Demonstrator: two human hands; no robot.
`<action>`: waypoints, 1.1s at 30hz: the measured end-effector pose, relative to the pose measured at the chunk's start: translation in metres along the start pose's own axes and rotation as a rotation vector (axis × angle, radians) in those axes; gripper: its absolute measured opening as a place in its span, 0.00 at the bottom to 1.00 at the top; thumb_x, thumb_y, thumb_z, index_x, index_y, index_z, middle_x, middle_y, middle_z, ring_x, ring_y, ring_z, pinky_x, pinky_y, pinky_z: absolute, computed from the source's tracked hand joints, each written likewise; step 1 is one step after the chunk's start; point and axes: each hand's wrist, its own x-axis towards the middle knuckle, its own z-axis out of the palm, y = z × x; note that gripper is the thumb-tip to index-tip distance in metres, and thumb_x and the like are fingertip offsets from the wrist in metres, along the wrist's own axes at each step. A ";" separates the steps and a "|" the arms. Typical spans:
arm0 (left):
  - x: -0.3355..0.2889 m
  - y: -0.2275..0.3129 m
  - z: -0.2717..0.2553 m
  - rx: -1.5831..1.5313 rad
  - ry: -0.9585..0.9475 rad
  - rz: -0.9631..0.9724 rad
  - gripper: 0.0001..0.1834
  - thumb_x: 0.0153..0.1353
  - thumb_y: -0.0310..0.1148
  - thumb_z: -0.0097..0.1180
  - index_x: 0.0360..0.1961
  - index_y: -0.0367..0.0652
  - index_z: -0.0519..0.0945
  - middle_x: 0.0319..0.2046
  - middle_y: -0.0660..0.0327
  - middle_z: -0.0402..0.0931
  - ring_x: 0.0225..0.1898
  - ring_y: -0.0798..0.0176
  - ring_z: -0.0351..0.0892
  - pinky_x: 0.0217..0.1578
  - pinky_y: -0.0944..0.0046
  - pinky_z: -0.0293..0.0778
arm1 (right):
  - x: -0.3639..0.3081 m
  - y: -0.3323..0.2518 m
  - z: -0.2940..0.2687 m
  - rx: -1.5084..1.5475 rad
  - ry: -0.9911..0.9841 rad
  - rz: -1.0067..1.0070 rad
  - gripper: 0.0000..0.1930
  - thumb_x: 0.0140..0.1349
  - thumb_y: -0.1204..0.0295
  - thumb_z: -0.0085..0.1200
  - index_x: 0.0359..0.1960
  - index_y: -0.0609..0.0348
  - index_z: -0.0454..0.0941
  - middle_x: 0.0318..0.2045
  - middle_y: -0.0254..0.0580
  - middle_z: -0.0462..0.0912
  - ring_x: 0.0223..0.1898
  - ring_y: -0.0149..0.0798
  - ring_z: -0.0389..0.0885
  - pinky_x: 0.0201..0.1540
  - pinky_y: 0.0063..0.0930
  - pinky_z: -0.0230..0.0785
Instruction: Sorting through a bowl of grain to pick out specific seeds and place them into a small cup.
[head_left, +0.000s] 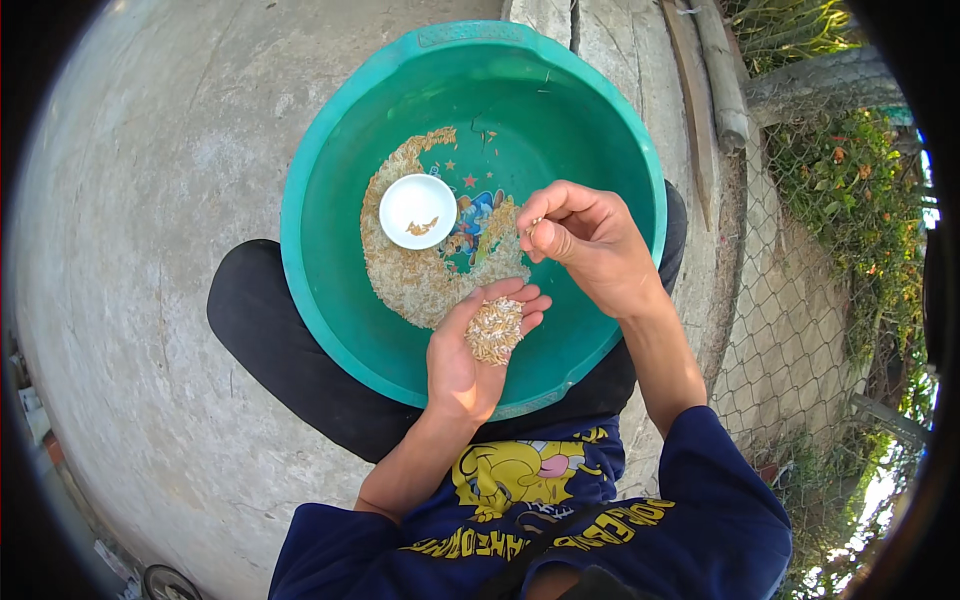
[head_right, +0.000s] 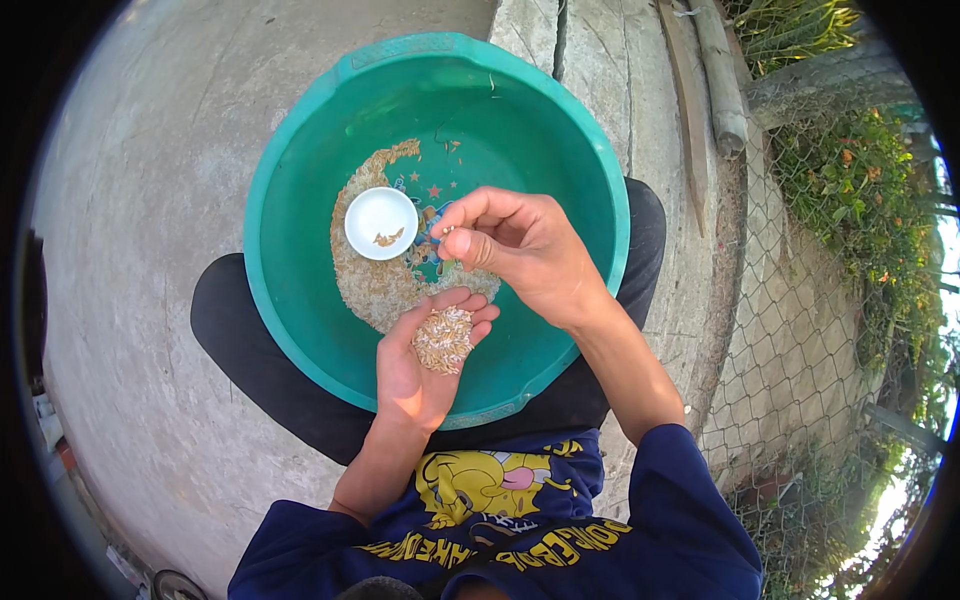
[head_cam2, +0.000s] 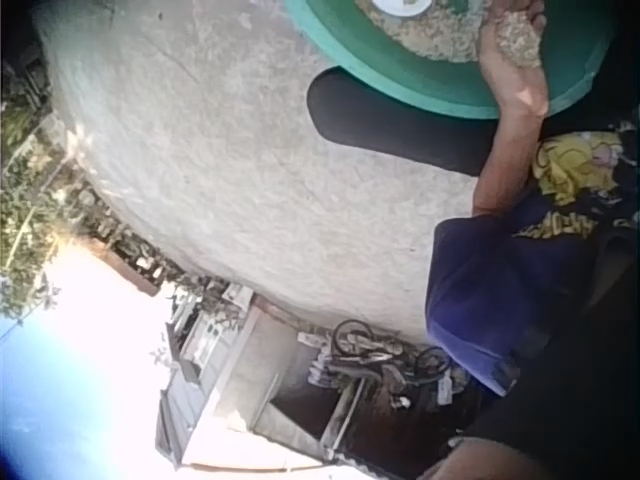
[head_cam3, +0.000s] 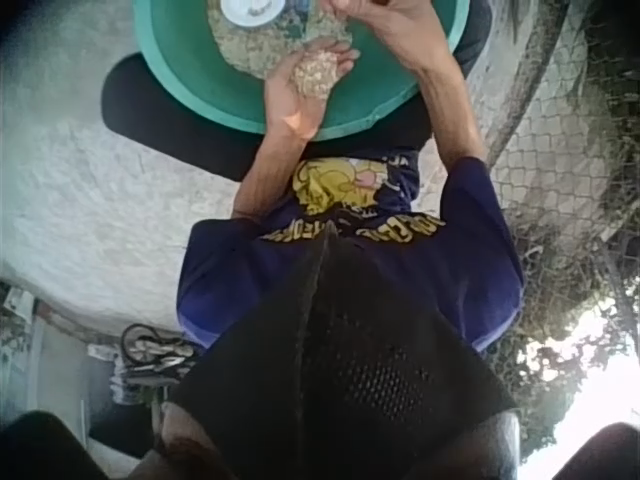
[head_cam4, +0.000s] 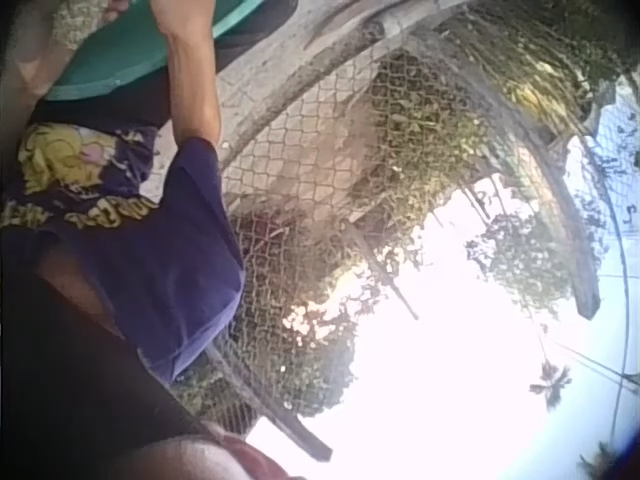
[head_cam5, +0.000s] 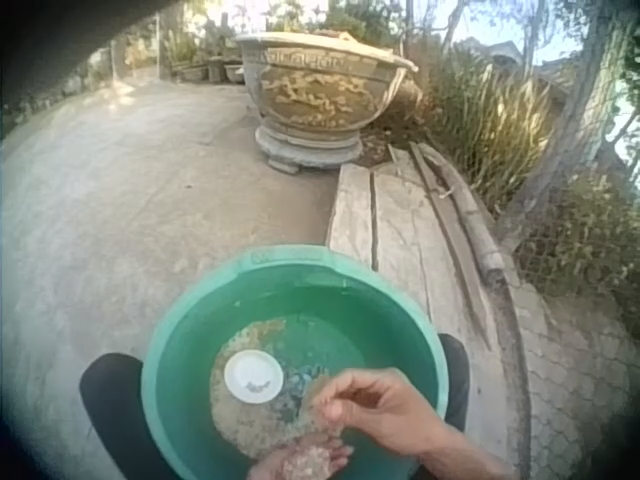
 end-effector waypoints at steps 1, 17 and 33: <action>-0.001 0.002 -0.001 -0.005 0.000 -0.006 0.23 0.73 0.37 0.41 0.55 0.25 0.73 0.51 0.41 0.77 0.54 0.45 0.79 0.58 0.53 0.72 | 0.002 0.000 -0.001 0.047 -0.028 0.022 0.10 0.65 0.70 0.63 0.42 0.64 0.82 0.38 0.34 0.84 0.40 0.25 0.79 0.47 0.22 0.72; -0.002 -0.001 -0.014 -0.019 -0.045 0.064 0.23 0.73 0.37 0.41 0.53 0.24 0.74 0.50 0.42 0.78 0.54 0.44 0.79 0.60 0.50 0.71 | 0.086 0.010 0.017 -0.957 -0.212 -0.117 0.05 0.64 0.77 0.59 0.39 0.65 0.81 0.31 0.38 0.84 0.33 0.29 0.79 0.38 0.27 0.72; -0.002 -0.003 -0.011 -0.019 -0.043 0.040 0.23 0.73 0.38 0.42 0.53 0.25 0.74 0.50 0.42 0.78 0.54 0.44 0.79 0.59 0.50 0.72 | 0.077 0.017 0.011 -0.928 -0.130 -0.153 0.06 0.65 0.75 0.59 0.40 0.65 0.83 0.34 0.41 0.87 0.33 0.33 0.82 0.37 0.29 0.73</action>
